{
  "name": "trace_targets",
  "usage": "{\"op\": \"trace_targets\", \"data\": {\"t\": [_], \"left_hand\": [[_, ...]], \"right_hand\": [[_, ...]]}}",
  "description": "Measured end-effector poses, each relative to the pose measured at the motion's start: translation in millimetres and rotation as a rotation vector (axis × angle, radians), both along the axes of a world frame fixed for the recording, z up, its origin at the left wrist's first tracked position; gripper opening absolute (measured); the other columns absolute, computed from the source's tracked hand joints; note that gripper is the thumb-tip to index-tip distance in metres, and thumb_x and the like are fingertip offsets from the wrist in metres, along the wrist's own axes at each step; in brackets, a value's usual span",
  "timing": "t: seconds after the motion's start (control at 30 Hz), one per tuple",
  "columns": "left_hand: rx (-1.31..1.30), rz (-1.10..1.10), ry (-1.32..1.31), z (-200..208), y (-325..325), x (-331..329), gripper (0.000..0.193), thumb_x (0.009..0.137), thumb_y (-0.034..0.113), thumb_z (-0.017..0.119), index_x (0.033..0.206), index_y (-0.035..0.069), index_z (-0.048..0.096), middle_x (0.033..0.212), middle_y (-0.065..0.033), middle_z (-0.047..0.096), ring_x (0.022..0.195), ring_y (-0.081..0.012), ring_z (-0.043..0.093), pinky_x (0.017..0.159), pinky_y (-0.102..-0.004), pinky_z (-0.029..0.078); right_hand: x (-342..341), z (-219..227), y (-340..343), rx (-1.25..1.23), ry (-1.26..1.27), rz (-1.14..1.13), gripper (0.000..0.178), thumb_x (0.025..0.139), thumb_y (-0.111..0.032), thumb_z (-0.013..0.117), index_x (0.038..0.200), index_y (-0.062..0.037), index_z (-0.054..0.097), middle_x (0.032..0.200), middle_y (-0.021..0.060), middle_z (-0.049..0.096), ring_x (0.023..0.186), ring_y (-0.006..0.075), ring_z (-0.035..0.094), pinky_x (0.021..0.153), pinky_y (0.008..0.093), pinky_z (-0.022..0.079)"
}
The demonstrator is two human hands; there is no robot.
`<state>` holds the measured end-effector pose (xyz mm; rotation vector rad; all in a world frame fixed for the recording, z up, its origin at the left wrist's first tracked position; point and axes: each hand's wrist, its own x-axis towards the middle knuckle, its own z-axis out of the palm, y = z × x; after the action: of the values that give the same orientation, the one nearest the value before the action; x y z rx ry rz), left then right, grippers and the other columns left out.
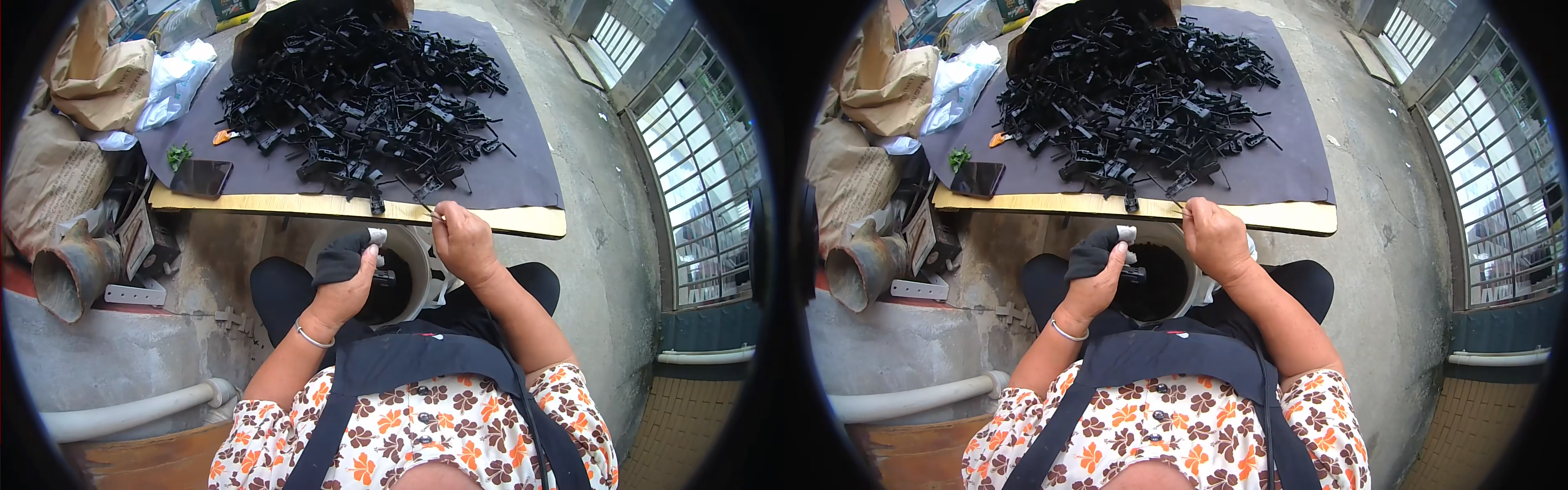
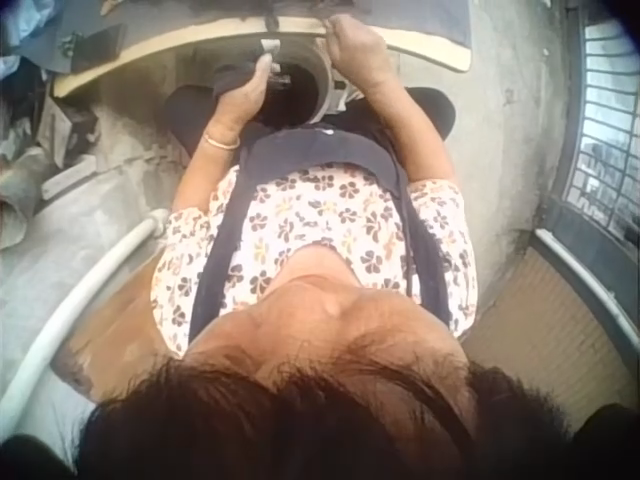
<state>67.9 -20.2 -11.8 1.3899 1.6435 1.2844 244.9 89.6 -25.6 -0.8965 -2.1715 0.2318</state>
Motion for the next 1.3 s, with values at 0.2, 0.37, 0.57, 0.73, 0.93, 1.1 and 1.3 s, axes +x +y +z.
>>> {"op": "trace_targets", "data": {"t": [0.2,0.37,0.57,0.73,0.93,1.1,1.3], "left_hand": [[0.426,-0.043,0.459,-13.1,21.3,1.9,0.023,0.082,-0.005,0.055,0.104,0.0,0.062,0.095,-0.0134,0.064,0.086,-0.0255,0.062,0.078,-0.0322,0.048],[0.427,0.016,0.613,-4.4,7.4,1.8,0.038,0.075,-0.001,0.065,0.113,0.002,0.06,0.108,-0.0137,0.062,0.084,-0.0259,0.061,0.078,-0.0345,0.048],[0.287,-0.01,0.465,30.5,3.8,1.3,0.034,0.082,0.009,0.063,0.113,-0.005,0.056,0.1,-0.0178,0.064,0.084,-0.0301,0.062,0.076,-0.0354,0.048],[0.077,-0.155,0.151,15.9,1.0,-3.0,0.025,0.089,0.01,0.056,0.11,-0.002,0.058,0.09,-0.0164,0.064,0.077,-0.0293,0.061,0.074,-0.0331,0.047],[0.046,-0.461,0.027,31.9,-15.5,-1.7,0.033,0.088,0.007,0.051,0.121,-0.002,0.051,0.099,-0.0172,0.062,0.084,-0.0264,0.06,0.077,-0.0327,0.047],[-0.098,-0.272,-0.06,33.8,-18.4,0.9,0.042,0.087,0.004,0.05,0.128,-0.003,0.044,0.097,-0.0167,0.062,0.087,-0.0276,0.06,0.08,-0.0351,0.046],[0.007,-0.205,-0.018,31.7,-16.3,3.5,0.042,0.086,0.001,0.05,0.128,-0.005,0.045,0.109,-0.021,0.061,0.099,-0.033,0.059,0.088,-0.0382,0.045]], "right_hand": [[5.1,18.9,-7.5,0.09,-0.006,0.035,0.011,0.08,-0.003,0.06,0.087,-0.003,0.052,0.071,0.0122,0.057,0.062,0.031,0.058,0.057,0.0378,0.047],[8.0,32.8,-19.2,0.183,-0.116,0.083,0.011,0.079,-0.008,0.059,0.079,-0.0066,0.049,0.064,0.0065,0.051,0.057,0.0234,0.056,0.053,0.0345,0.045],[-1.9,46.0,-37.7,0.347,-0.294,0.409,0.012,0.072,-0.013,0.06,0.081,-0.0072,0.055,0.062,0.001,0.047,0.055,0.0171,0.053,0.051,0.0298,0.042],[-13.0,38.8,-32.7,0.286,-0.216,0.544,0.015,0.074,-0.011,0.064,0.085,-0.0055,0.056,0.063,0.0025,0.05,0.055,0.0189,0.054,0.051,0.0311,0.043],[-16.9,43.0,-35.6,-0.653,0.147,0.415,0.025,0.083,-0.018,0.069,0.089,-0.0034,0.05,0.068,0.0069,0.056,0.059,0.0166,0.053,0.054,0.0292,0.044],[-15.6,53.4,-37.8,-0.793,0.121,0.422,0.025,0.087,-0.023,0.064,0.081,-0.0022,0.051,0.062,0.0102,0.053,0.057,0.0204,0.052,0.055,0.0327,0.044],[-19.5,51.9,-45.0,-0.584,0.034,0.472,0.025,0.094,-0.017,0.053,0.075,-0.0006,0.052,0.062,0.0159,0.051,0.055,0.0311,0.049,0.053,0.0365,0.041]]}}
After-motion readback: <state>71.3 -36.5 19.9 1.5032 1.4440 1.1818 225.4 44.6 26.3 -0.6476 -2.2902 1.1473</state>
